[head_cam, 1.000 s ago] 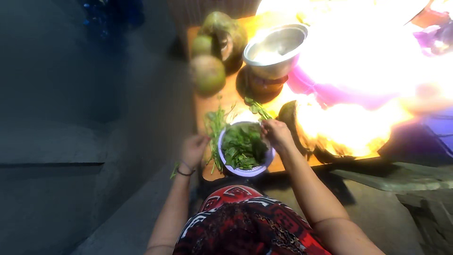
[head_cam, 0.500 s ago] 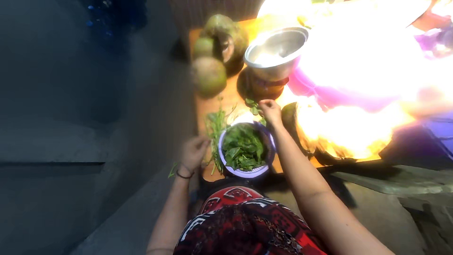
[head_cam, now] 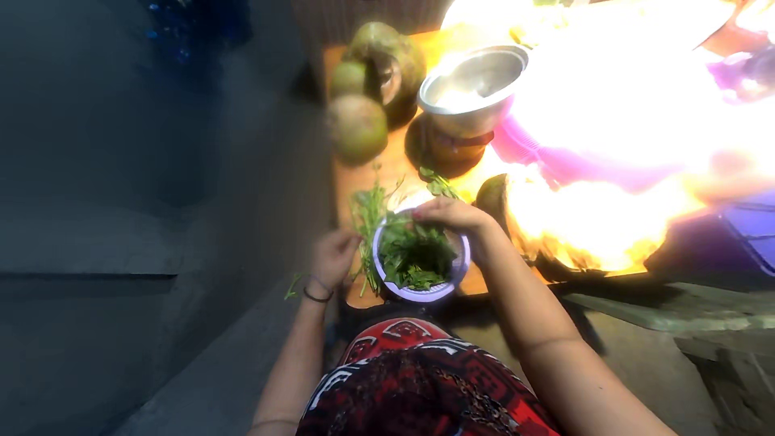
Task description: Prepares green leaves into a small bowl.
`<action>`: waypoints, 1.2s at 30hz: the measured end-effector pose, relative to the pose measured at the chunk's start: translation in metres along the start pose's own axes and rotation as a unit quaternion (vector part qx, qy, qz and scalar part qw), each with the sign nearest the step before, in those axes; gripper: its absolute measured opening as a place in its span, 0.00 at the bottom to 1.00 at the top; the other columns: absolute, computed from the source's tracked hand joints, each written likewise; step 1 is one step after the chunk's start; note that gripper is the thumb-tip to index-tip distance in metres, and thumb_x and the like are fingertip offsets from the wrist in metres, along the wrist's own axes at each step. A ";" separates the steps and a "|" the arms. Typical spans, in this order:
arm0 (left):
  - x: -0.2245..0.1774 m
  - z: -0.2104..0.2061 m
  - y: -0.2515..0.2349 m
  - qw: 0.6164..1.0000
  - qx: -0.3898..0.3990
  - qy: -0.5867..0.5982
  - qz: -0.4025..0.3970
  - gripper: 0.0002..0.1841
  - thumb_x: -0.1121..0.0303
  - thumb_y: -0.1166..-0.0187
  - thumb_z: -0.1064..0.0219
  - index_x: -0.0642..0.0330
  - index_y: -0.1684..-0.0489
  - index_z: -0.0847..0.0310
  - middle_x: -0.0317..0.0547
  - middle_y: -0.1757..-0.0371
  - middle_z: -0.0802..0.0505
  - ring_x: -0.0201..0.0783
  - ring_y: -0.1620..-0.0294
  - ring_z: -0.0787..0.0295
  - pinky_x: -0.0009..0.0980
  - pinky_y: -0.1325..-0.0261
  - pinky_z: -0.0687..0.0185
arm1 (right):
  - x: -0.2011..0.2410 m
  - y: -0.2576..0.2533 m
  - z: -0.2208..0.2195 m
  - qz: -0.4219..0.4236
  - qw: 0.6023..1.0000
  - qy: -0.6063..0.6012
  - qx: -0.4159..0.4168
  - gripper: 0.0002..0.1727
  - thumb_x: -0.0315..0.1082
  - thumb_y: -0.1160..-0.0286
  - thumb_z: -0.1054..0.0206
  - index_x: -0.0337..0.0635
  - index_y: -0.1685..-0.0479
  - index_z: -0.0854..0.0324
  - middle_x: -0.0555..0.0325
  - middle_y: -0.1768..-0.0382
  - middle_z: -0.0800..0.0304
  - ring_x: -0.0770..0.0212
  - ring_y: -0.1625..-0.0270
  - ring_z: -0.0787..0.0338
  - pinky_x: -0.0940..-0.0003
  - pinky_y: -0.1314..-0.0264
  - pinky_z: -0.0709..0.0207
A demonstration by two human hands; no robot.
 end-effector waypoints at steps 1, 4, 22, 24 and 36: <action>-0.001 -0.002 0.000 1.000 -0.003 -0.009 0.002 0.09 0.71 0.19 0.33 0.66 0.57 0.07 0.45 0.65 0.07 0.29 0.68 0.14 0.29 0.59 0.16 | 0.001 0.000 0.000 0.004 1.000 0.017 -0.013 0.19 0.28 0.10 0.48 0.41 0.66 0.12 0.70 0.71 0.08 0.80 0.71 0.16 0.82 0.66 0.21; -0.006 -0.010 0.001 1.000 -0.005 -0.018 0.013 0.09 0.70 0.17 0.33 0.65 0.54 0.07 0.47 0.62 0.06 0.33 0.64 0.10 0.33 0.54 0.13 | 0.006 0.001 0.002 0.023 0.992 0.082 -0.088 0.12 0.27 0.13 0.42 0.37 0.67 0.17 0.66 0.75 0.17 0.76 0.72 0.21 0.77 0.64 0.24; -0.041 -0.029 0.004 0.999 0.011 0.028 -0.032 0.09 0.71 0.17 0.34 0.67 0.55 0.08 0.47 0.62 0.06 0.28 0.65 0.12 0.25 0.56 0.14 | 0.028 0.022 -0.003 0.223 0.815 0.394 -0.362 0.11 0.30 0.25 0.35 0.29 0.68 0.14 0.42 0.73 0.12 0.46 0.69 0.11 0.47 0.64 0.20; -0.048 -0.032 0.003 0.999 0.009 0.027 -0.046 0.09 0.71 0.17 0.34 0.67 0.56 0.08 0.47 0.62 0.06 0.28 0.65 0.11 0.25 0.56 0.14 | 0.023 0.024 0.004 0.218 0.811 0.343 -0.421 0.11 0.30 0.24 0.36 0.30 0.67 0.13 0.45 0.73 0.12 0.53 0.70 0.13 0.54 0.64 0.21; 0.051 -0.037 -0.029 0.890 -0.057 0.349 0.287 0.19 0.62 0.05 0.54 0.65 0.36 0.21 0.43 0.52 0.09 0.32 0.54 0.11 0.29 0.49 0.14 | -0.028 0.038 0.001 0.015 0.889 0.348 -0.296 0.22 0.35 0.15 0.35 0.32 0.28 0.19 0.30 0.34 0.17 0.34 0.30 0.17 0.38 0.26 0.25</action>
Point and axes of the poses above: each hand's wrist, its own y-axis away from the middle knuckle, its own z-axis out of the back of the hand, x = y × z, the point moved 6 cm from there along -y, towards the middle knuckle
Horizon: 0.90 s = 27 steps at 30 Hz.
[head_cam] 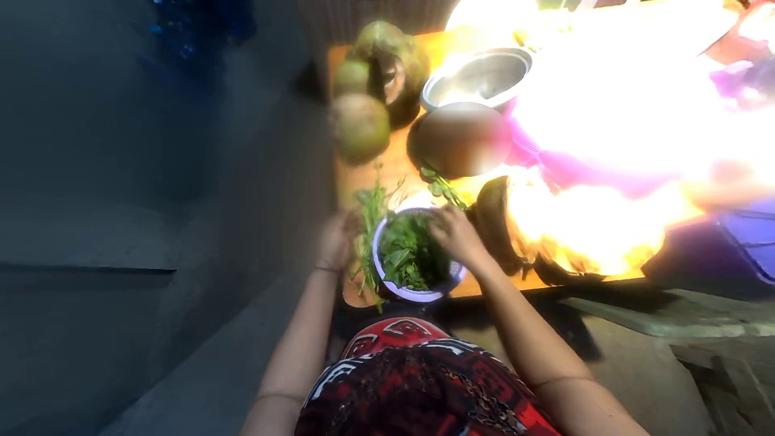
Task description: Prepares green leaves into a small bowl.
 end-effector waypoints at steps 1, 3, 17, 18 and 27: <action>0.014 0.001 -0.009 0.999 0.012 -0.038 0.023 0.23 0.58 0.04 0.56 0.65 0.24 0.27 0.50 0.34 0.12 0.37 0.36 0.14 0.36 0.34 0.19 | -0.008 0.000 -0.015 -0.021 0.998 0.032 0.039 0.28 0.38 0.16 0.32 0.33 0.21 0.25 0.26 0.26 0.24 0.28 0.22 0.25 0.33 0.21 0.32; 0.039 0.005 -0.018 0.985 0.020 -0.160 0.058 0.30 0.53 0.05 0.54 0.63 0.10 0.42 0.61 0.15 0.28 0.52 0.16 0.31 0.52 0.17 0.36 | -0.017 0.002 -0.034 -0.038 0.996 0.048 0.064 0.33 0.42 0.17 0.31 0.39 0.15 0.29 0.27 0.21 0.29 0.28 0.16 0.31 0.32 0.16 0.37; 0.097 0.003 0.001 0.976 0.054 -0.187 0.095 0.35 0.47 0.07 0.51 0.52 0.03 0.54 0.55 0.07 0.40 0.55 0.09 0.42 0.59 0.14 0.44 | -0.110 -0.099 -0.011 -0.263 0.965 0.010 -0.021 0.26 0.34 0.13 0.40 0.32 0.19 0.28 0.24 0.21 0.30 0.27 0.19 0.28 0.33 0.20 0.32; 0.095 0.007 0.001 0.979 0.043 -0.177 0.088 0.35 0.48 0.07 0.51 0.52 0.04 0.52 0.54 0.07 0.39 0.54 0.09 0.42 0.58 0.14 0.44 | -0.117 -0.102 -0.014 -0.288 0.957 0.029 -0.009 0.28 0.32 0.16 0.37 0.29 0.19 0.30 0.23 0.21 0.31 0.26 0.18 0.29 0.32 0.20 0.32; 0.103 0.031 0.000 0.985 -0.038 -0.134 0.097 0.32 0.55 0.09 0.42 0.56 0.09 0.46 0.61 0.14 0.30 0.55 0.21 0.28 0.55 0.28 0.27 | -0.110 -0.110 -0.009 -0.282 0.957 0.057 -0.044 0.23 0.36 0.22 0.28 0.28 0.35 0.18 0.24 0.28 0.24 0.28 0.26 0.21 0.32 0.27 0.26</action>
Point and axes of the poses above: each hand's wrist, its own y-axis away from the middle knuckle, its own z-axis out of the back of the hand, x = y × z, the point moved 6 cm from there along -y, towards the middle knuckle
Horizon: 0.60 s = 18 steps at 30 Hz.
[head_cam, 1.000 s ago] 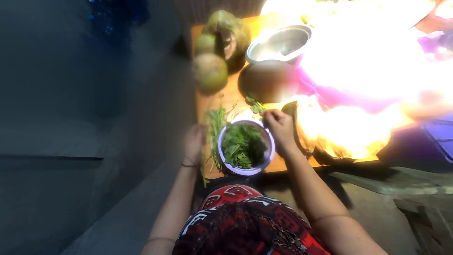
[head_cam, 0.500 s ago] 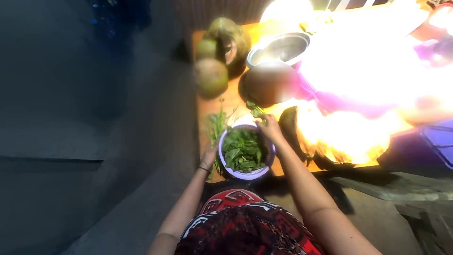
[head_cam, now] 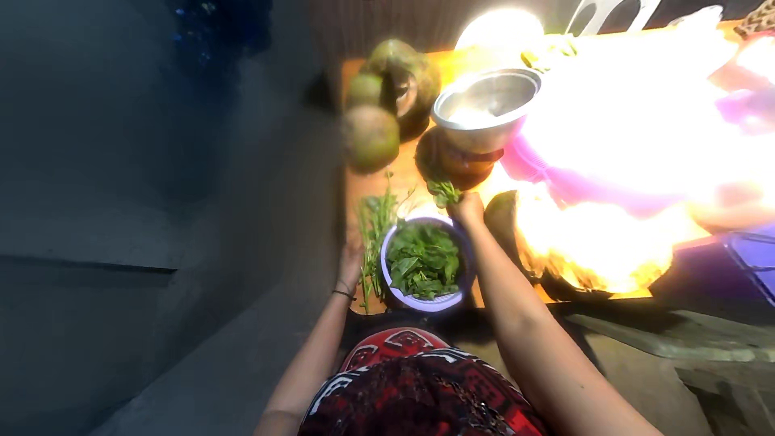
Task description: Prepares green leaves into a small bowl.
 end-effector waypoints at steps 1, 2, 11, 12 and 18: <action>0.000 0.000 0.000 1.000 0.003 0.002 0.005 0.34 0.56 0.11 0.39 0.57 0.09 0.46 0.61 0.15 0.30 0.56 0.21 0.28 0.57 0.27 0.27 | 0.008 0.006 0.007 0.006 1.000 0.001 -0.005 0.21 0.33 0.22 0.29 0.28 0.35 0.18 0.26 0.27 0.24 0.30 0.26 0.20 0.32 0.27 0.25; 0.000 0.000 -0.001 1.000 0.003 -0.001 0.006 0.35 0.56 0.12 0.37 0.58 0.09 0.46 0.62 0.15 0.29 0.56 0.20 0.28 0.57 0.25 0.28 | 0.016 0.012 0.015 0.017 1.000 -0.002 -0.012 0.19 0.30 0.21 0.32 0.28 0.35 0.17 0.27 0.27 0.24 0.30 0.26 0.20 0.32 0.27 0.25; -0.052 -0.012 0.020 0.978 -0.019 -0.171 -0.118 0.34 0.61 0.15 0.33 0.62 0.12 0.41 0.64 0.13 0.32 0.60 0.17 0.30 0.57 0.21 0.31 | 0.027 0.043 0.063 0.062 0.945 -0.305 -0.097 0.16 0.33 0.16 0.32 0.34 0.38 0.15 0.41 0.43 0.10 0.53 0.46 0.10 0.55 0.39 0.18; -0.059 -0.016 0.025 0.975 -0.008 -0.176 -0.134 0.33 0.61 0.15 0.34 0.62 0.13 0.40 0.63 0.13 0.32 0.59 0.16 0.31 0.57 0.20 0.32 | 0.027 0.048 0.062 0.051 0.921 -0.379 -0.077 0.15 0.31 0.18 0.31 0.34 0.37 0.16 0.47 0.47 0.11 0.62 0.54 0.12 0.65 0.48 0.17; -0.106 -0.044 0.060 0.954 0.084 -0.163 -0.235 0.20 0.65 0.11 0.39 0.64 0.25 0.23 0.61 0.22 0.21 0.58 0.23 0.25 0.56 0.24 0.29 | 0.034 0.078 0.040 0.018 0.789 -0.614 0.025 0.12 0.19 0.23 0.33 0.37 0.44 0.19 0.59 0.55 0.10 0.70 0.61 0.11 0.74 0.57 0.14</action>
Point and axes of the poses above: each hand's wrist, its own y-axis away from the middle knuckle, its own z-axis out of the back of the hand, x = y × z, the point moved 6 cm from there along -y, towards the middle knuckle
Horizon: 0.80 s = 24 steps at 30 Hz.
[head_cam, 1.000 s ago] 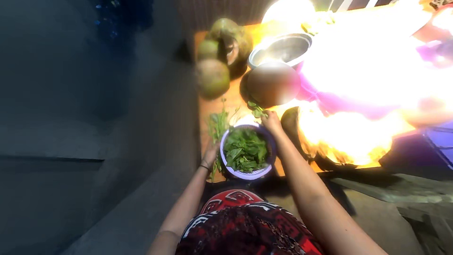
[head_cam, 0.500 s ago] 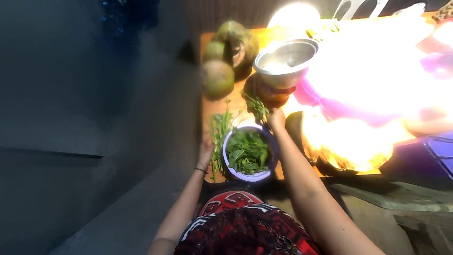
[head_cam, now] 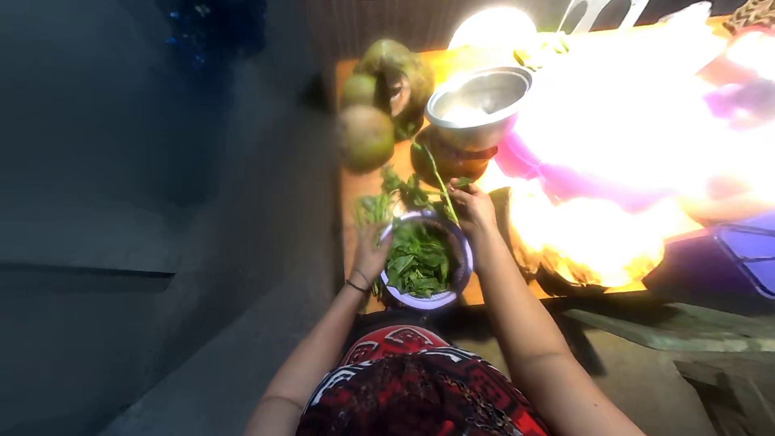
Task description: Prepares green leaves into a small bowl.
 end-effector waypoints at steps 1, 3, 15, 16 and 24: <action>-0.006 -0.004 -0.001 1.000 0.015 0.007 -0.003 0.19 0.66 0.11 0.40 0.65 0.26 0.23 0.61 0.23 0.20 0.57 0.25 0.23 0.55 0.25 0.27 | -0.001 0.004 -0.002 0.009 1.000 0.026 -0.002 0.13 0.18 0.25 0.32 0.36 0.44 0.19 0.59 0.55 0.10 0.72 0.62 0.12 0.76 0.58 0.16; -0.009 -0.015 -0.006 0.998 0.047 0.037 0.003 0.19 0.65 0.10 0.41 0.64 0.26 0.22 0.59 0.25 0.18 0.52 0.28 0.20 0.51 0.27 0.25 | -0.008 0.009 -0.005 0.030 0.996 0.085 -0.002 0.15 0.18 0.29 0.28 0.34 0.45 0.17 0.57 0.54 0.10 0.73 0.63 0.14 0.78 0.60 0.18; 0.010 -0.056 -0.028 0.948 0.066 0.255 0.180 0.23 0.73 0.12 0.40 0.65 0.19 0.34 0.58 0.42 0.12 0.40 0.53 0.12 0.36 0.48 0.14 | -0.053 0.064 -0.024 0.024 0.977 0.150 0.151 0.39 0.14 0.37 0.27 0.38 0.20 0.32 0.44 0.28 0.21 0.58 0.42 0.09 0.62 0.43 0.11; 0.011 -0.054 -0.029 0.942 0.055 0.271 0.192 0.24 0.76 0.14 0.39 0.65 0.19 0.34 0.57 0.46 0.11 0.39 0.58 0.11 0.34 0.52 0.13 | -0.053 0.066 -0.022 0.017 0.979 0.145 0.144 0.39 0.13 0.37 0.28 0.38 0.19 0.32 0.44 0.28 0.21 0.57 0.43 0.09 0.61 0.44 0.11; 0.010 -0.035 -0.024 0.971 -0.003 0.193 0.143 0.18 0.71 0.14 0.38 0.66 0.28 0.24 0.57 0.41 0.12 0.41 0.52 0.14 0.39 0.50 0.16 | -0.040 0.072 -0.007 -0.015 0.998 0.017 0.065 0.36 0.10 0.35 0.34 0.39 0.22 0.31 0.51 0.37 0.14 0.63 0.45 0.10 0.67 0.45 0.13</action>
Point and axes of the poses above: each hand's wrist, its own y-axis away from the middle knuckle, its own z-axis out of the back of the hand, x = y × z, the point moved 6 cm from there along -y, towards the middle knuckle
